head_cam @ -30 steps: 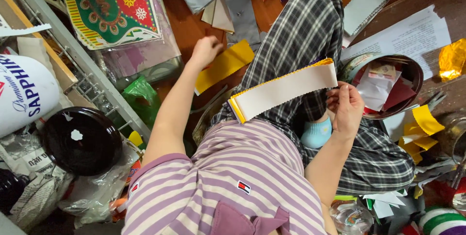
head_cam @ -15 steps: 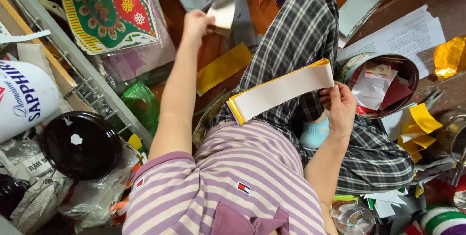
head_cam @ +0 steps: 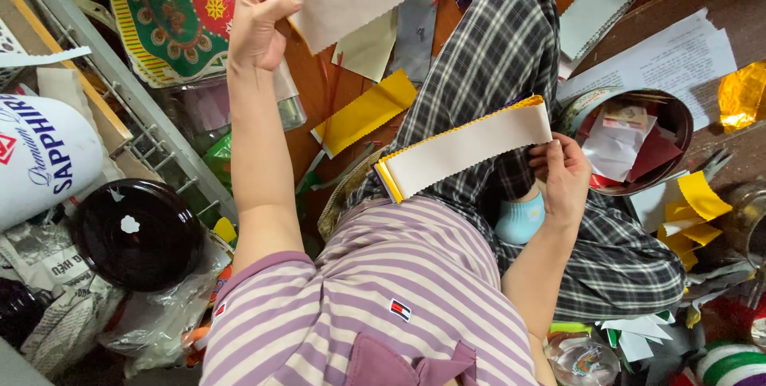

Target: Sorting and cutting various paper scraps while sitting on the floor

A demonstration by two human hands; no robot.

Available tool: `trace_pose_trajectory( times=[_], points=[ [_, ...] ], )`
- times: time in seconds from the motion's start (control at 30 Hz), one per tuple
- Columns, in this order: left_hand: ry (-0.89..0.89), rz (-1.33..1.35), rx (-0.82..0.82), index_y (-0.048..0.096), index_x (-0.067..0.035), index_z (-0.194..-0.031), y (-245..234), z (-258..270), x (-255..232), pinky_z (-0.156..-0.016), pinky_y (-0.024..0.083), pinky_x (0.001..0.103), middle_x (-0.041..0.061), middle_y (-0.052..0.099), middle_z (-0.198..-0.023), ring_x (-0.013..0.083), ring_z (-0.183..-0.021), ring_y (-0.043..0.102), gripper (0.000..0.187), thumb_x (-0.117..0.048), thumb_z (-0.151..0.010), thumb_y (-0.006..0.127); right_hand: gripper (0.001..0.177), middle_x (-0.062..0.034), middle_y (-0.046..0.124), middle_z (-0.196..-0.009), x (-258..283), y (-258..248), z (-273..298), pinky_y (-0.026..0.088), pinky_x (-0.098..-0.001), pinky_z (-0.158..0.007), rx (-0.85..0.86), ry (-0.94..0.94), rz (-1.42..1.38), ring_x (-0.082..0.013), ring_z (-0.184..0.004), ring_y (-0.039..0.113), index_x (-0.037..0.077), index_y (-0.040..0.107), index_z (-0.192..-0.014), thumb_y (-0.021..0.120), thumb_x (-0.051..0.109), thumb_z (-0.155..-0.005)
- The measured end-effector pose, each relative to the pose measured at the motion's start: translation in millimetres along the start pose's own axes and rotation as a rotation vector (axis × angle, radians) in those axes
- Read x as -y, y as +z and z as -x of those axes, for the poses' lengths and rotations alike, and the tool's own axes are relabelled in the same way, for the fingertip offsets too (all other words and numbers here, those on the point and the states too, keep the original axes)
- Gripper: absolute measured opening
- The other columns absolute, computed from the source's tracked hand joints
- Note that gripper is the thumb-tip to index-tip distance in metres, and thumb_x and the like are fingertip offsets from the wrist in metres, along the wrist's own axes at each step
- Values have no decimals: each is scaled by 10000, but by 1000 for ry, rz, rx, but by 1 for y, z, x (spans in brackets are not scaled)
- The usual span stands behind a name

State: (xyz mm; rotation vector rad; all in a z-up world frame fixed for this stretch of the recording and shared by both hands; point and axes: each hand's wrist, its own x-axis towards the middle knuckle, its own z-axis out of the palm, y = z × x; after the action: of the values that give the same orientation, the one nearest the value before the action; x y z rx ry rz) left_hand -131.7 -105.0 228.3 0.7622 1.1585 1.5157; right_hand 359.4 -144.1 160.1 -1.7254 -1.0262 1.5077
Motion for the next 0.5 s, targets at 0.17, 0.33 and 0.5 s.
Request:
trace_pose_trajectory(
  times=[0.17,0.33,0.5],
  points=[
    [-227,-176,-272,543,-88,-1085,21,6,38,-726,535,206,37,565,-1024,124,-871,553,391,196,-818,577,208,-42,659,-848,6,2,2,442,-190,-566,-3,-37,16,-92,-652,587,71,600,-1139,500,230,-1050],
    [-210,-782,-416,575,-39,-1229,-59,-1,244,-802,532,288,123,663,-1103,189,-913,655,564,-62,-666,612,219,-52,661,-858,-11,-2,-5,447,-195,-565,-1,-53,34,-97,-658,591,55,593,-1152,499,227,-1056],
    [-400,-1177,-466,478,-59,-1197,-25,7,231,-912,537,497,207,653,-1074,377,-1060,658,486,-103,-783,729,200,-96,672,-836,-33,-6,-16,518,-134,-506,24,-114,-69,-112,-667,668,64,600,-1186,499,193,-1071]
  ],
)
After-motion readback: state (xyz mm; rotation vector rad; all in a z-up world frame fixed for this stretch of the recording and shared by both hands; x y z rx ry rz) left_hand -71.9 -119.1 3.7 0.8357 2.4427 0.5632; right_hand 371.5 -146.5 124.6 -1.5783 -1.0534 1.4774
